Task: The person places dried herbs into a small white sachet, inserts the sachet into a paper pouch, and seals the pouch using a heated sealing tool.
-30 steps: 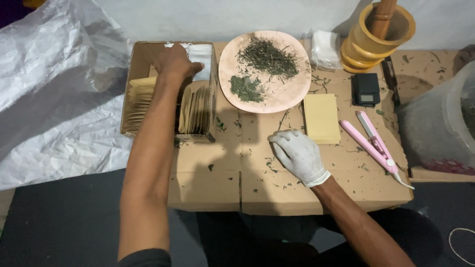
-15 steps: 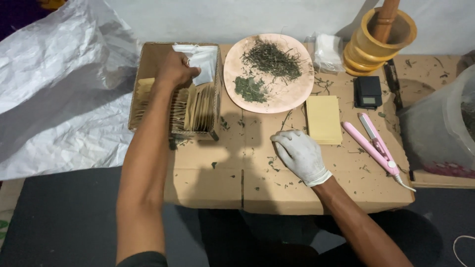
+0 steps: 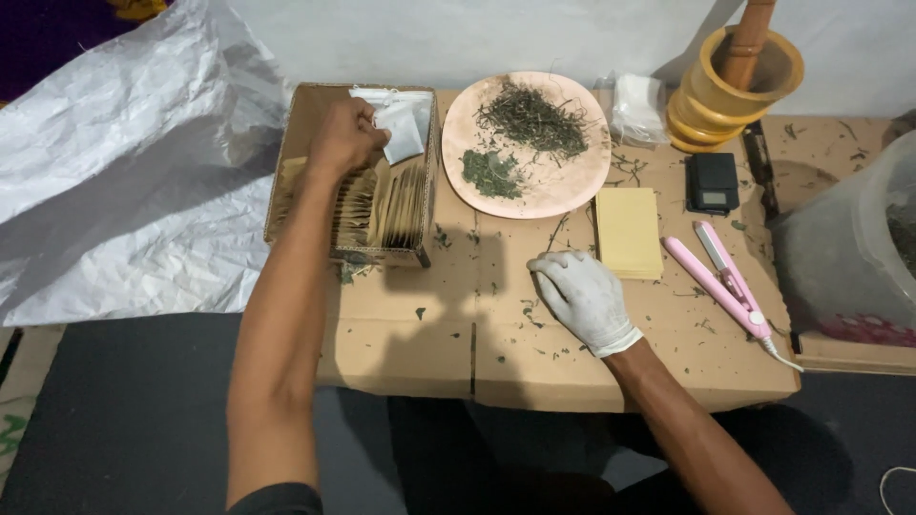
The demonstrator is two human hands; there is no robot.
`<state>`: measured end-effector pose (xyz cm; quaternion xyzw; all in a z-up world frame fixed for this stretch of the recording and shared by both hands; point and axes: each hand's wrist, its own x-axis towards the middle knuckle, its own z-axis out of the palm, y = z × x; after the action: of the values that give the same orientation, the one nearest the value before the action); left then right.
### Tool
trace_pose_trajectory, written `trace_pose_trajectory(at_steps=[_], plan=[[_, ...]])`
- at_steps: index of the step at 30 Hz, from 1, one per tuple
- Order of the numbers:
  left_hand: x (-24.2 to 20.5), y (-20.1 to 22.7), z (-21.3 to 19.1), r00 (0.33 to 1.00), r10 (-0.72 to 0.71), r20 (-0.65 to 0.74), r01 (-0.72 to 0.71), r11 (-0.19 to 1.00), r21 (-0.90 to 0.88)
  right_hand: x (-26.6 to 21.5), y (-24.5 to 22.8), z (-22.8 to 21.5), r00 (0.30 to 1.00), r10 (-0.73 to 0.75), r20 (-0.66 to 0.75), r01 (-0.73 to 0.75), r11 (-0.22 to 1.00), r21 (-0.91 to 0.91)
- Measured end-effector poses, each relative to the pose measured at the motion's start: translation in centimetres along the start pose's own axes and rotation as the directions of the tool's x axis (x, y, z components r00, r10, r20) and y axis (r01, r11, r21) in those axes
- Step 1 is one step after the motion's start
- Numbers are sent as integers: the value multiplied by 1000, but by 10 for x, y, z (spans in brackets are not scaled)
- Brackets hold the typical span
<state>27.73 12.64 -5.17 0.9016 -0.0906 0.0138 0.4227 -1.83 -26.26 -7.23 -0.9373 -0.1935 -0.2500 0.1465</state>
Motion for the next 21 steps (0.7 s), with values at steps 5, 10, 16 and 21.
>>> trace_pose_trajectory(at_steps=[5, 10, 16, 21], plan=[[13, -2, 15, 999, 23, -40, -21, 998, 68, 2, -5, -5, 1000, 7, 3, -7, 1000, 17], [18, 5, 22, 997, 5, -80, 12, 978, 208, 5, -10, -10, 1000, 11, -16, -10, 1000, 19], [1, 46, 13, 992, -121, -25, 124, 972, 200, 15, -21, -25, 996, -21, -92, 29, 996, 85], [-8, 71, 7, 987, -157, 15, 151, 971, 186, 14, -21, -25, 996, -21, -86, 28, 996, 80]])
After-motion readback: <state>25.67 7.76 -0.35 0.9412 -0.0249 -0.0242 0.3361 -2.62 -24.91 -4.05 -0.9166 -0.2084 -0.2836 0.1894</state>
